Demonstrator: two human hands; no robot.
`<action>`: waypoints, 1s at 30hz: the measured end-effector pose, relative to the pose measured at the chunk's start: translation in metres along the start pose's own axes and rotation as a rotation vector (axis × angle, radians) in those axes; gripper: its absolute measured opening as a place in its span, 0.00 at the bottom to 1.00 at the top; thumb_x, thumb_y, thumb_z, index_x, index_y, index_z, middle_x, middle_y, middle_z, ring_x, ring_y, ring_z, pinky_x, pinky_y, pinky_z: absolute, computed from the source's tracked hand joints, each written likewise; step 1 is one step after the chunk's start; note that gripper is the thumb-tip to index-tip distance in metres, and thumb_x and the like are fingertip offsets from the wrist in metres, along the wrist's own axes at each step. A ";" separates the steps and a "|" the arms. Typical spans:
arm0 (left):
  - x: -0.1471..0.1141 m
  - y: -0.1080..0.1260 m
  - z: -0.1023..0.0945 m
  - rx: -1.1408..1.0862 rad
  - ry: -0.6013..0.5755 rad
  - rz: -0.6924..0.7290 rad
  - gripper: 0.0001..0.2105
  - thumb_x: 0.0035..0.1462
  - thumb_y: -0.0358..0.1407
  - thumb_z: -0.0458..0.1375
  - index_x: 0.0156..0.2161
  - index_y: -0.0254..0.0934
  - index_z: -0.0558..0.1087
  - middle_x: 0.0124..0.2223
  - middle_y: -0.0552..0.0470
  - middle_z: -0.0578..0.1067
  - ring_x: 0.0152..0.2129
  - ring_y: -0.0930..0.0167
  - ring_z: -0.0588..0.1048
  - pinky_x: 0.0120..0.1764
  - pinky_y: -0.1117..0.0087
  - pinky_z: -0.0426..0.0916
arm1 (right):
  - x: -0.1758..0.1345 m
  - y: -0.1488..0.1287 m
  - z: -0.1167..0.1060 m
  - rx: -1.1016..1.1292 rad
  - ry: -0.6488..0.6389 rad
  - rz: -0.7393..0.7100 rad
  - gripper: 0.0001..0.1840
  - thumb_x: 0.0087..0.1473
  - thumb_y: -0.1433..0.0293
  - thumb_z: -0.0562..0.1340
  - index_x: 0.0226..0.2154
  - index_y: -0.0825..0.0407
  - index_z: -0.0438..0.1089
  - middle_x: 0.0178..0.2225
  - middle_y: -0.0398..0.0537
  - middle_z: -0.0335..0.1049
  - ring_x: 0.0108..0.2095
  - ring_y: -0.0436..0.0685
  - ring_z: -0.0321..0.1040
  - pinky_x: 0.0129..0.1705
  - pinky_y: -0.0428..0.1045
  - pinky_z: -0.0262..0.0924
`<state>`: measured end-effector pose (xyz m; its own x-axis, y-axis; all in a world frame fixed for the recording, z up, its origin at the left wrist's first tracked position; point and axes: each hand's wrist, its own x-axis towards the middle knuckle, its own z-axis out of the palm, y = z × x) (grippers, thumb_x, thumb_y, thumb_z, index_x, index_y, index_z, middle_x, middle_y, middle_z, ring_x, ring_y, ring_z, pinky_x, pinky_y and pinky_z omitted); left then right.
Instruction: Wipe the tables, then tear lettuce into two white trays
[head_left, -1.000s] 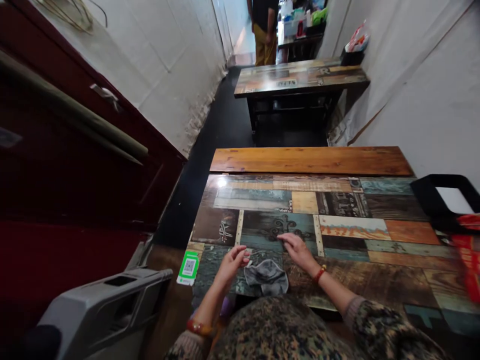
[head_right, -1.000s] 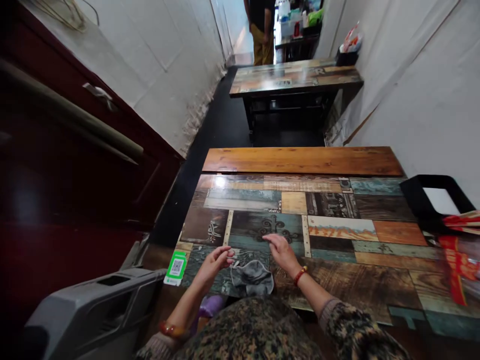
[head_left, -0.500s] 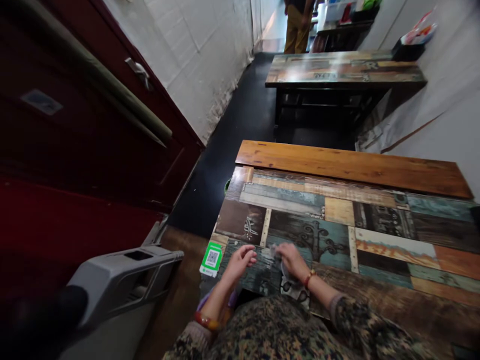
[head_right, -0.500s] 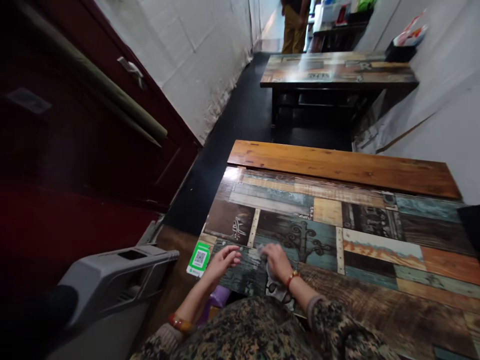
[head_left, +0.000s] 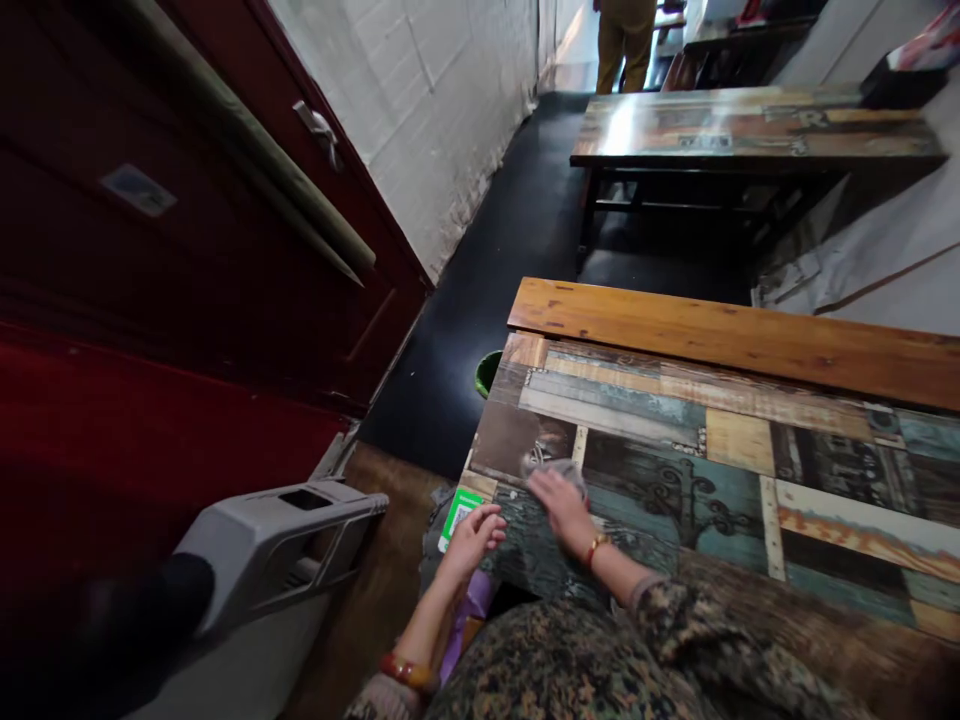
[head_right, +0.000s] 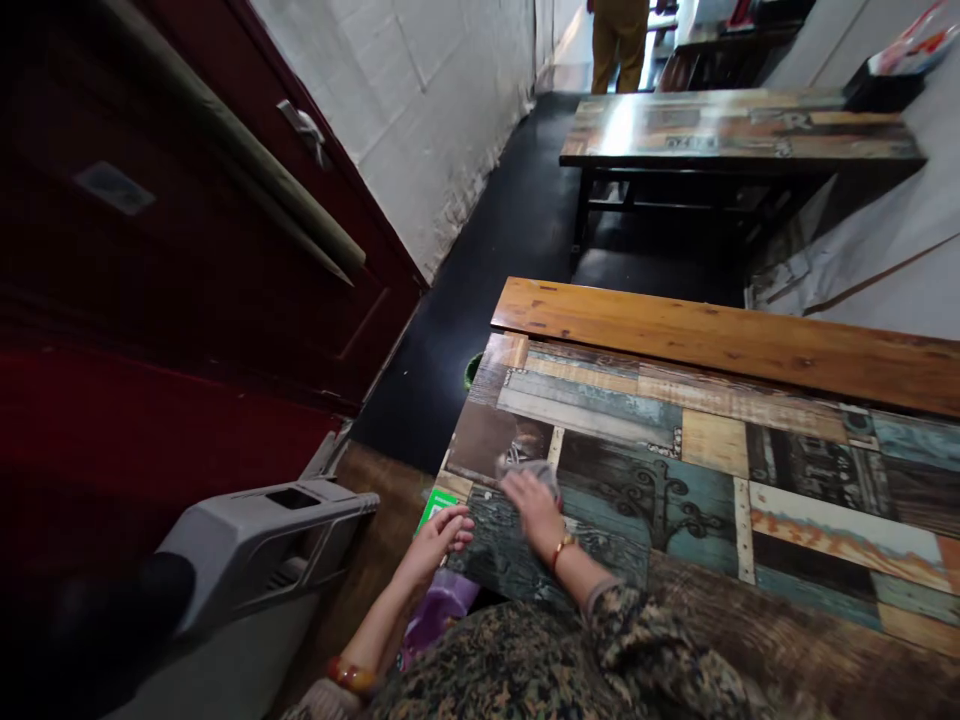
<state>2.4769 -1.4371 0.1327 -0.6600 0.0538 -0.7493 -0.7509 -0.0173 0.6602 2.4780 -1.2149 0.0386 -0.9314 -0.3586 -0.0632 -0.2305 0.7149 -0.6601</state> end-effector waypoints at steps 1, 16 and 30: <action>0.003 0.002 -0.001 0.004 -0.014 0.007 0.24 0.42 0.48 0.65 0.41 0.34 0.72 0.34 0.50 0.77 0.25 0.74 0.75 0.30 0.74 0.65 | -0.014 -0.022 0.018 0.042 -0.091 -0.083 0.32 0.51 0.79 0.54 0.58 0.44 0.63 0.60 0.48 0.63 0.61 0.61 0.56 0.60 0.61 0.54; 0.041 -0.045 -0.060 0.673 0.182 0.428 0.18 0.50 0.34 0.58 0.48 0.36 0.73 0.52 0.40 0.74 0.51 0.59 0.71 0.54 0.57 0.65 | 0.138 0.047 -0.072 -0.003 0.370 0.365 0.27 0.50 0.75 0.55 0.54 0.55 0.67 0.57 0.60 0.63 0.60 0.66 0.57 0.62 0.68 0.48; 0.139 -0.052 -0.060 0.949 0.543 0.505 0.24 0.63 0.38 0.48 0.61 0.29 0.62 0.59 0.33 0.68 0.55 0.56 0.68 0.56 0.55 0.62 | 0.146 -0.026 -0.036 0.231 0.262 0.162 0.26 0.51 0.75 0.52 0.51 0.46 0.69 0.51 0.50 0.71 0.53 0.59 0.66 0.58 0.61 0.57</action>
<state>2.4232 -1.4882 -0.0091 -0.9694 -0.1782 -0.1687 -0.2393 0.8385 0.4895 2.3382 -1.2639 0.0740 -0.9979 -0.0645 -0.0067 -0.0324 0.5853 -0.8101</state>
